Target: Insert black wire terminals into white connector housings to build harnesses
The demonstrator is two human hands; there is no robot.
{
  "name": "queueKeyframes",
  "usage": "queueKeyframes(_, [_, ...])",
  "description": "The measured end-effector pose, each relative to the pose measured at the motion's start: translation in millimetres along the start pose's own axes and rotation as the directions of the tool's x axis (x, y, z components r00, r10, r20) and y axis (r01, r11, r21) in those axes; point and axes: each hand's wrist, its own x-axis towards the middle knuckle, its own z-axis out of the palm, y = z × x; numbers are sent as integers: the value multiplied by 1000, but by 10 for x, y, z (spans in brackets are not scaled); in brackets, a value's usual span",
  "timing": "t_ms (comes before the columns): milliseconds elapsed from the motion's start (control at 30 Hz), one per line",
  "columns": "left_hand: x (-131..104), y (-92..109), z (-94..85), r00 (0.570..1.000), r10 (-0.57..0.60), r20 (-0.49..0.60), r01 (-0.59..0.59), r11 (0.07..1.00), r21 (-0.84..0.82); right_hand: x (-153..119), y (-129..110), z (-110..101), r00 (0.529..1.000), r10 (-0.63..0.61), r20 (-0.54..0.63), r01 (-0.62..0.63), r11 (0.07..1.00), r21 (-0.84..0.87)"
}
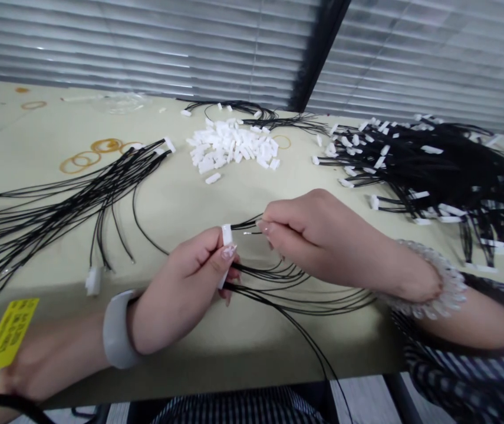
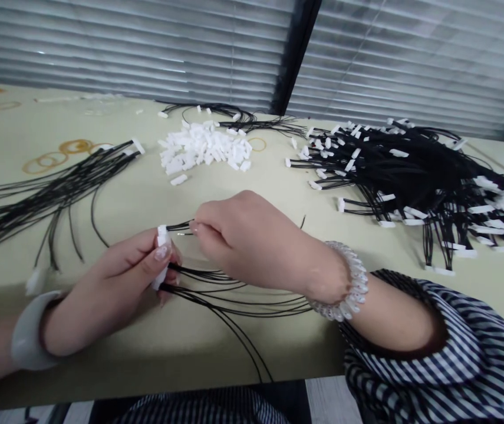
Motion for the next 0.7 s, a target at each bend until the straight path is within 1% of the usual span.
queueKeyframes(100, [-9,-12,-5,999,29,44,-31,999,29,11,8,33,999,-22,24,22,1000,7])
queueKeyframes(333, [-3,-56,-21,992,92,85,-97,994,60,34,-2,34,999,-31,26,30,998,53])
queueKeyframes(567, [-3,-26,-22,989,101,110,-109,992,64,38,-2,25,1000,-25,17,25,1000,11])
queueKeyframes(700, [-17,-21,-25,988,94,125,-104,992,69,25,-7,13,998,-37,46,38,999,-24])
